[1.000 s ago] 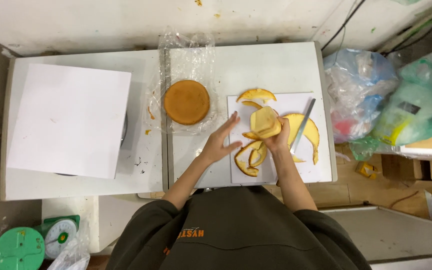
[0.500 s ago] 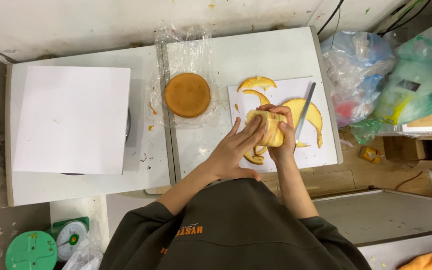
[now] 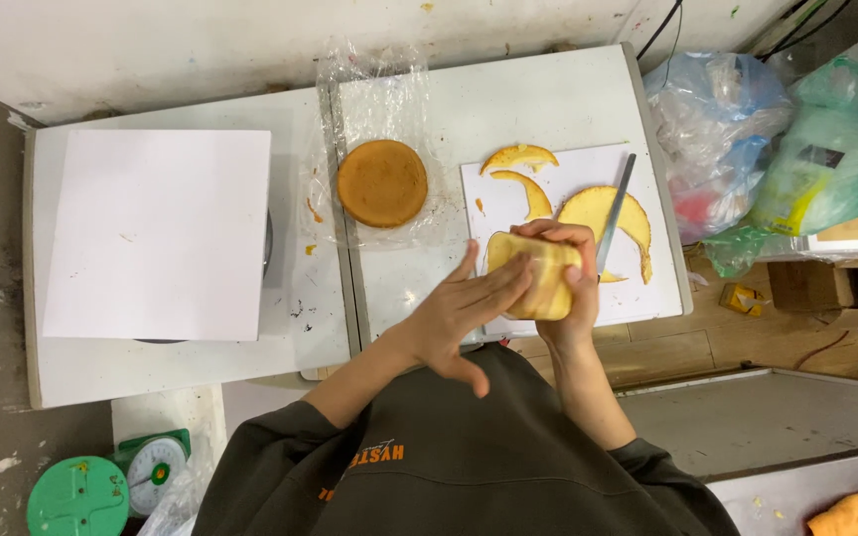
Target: The person cuts round cake layers into smaller pieces, places them into small plastic containers, pipes yellow cream between layers, and adds a crumbly topping. The person repeats this process for multiple containers.
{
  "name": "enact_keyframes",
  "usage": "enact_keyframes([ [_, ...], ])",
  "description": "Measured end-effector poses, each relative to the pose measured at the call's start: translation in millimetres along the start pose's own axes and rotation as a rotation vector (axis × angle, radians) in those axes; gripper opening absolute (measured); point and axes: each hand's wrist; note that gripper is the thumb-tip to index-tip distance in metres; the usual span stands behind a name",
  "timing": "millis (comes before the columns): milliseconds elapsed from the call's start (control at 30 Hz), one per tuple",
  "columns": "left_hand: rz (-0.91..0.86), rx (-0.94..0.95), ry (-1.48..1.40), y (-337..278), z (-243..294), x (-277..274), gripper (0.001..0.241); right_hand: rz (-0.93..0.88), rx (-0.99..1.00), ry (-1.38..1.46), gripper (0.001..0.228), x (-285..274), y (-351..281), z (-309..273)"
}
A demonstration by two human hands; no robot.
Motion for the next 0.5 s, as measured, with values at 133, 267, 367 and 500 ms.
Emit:
enact_keyframes([
  [133,-0.063,0.286,0.246,7.0,4.3,-26.9,0.108,-0.042,0.259,0.183,0.046,-5.5,5.3,-11.8],
  [267,-0.138,0.417,0.323,17.0,0.7,-34.6,0.079,-0.126,0.528,0.255,0.052,-4.1,5.6,-11.3],
  [367,0.002,0.415,0.436,15.4,1.9,-29.0,0.045,-0.096,0.658,0.368,0.074,0.3,3.6,-10.2],
  [500,0.207,0.039,0.15,16.5,7.9,-19.4,0.054,-0.364,0.442,0.526,0.114,7.0,5.1,-8.5],
])
Point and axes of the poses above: each hand's wrist, its own y-axis towards the middle knuckle, its own x-axis out of the palm, z = x × y, and after that the axes turned 9 degrees about z, right-handed
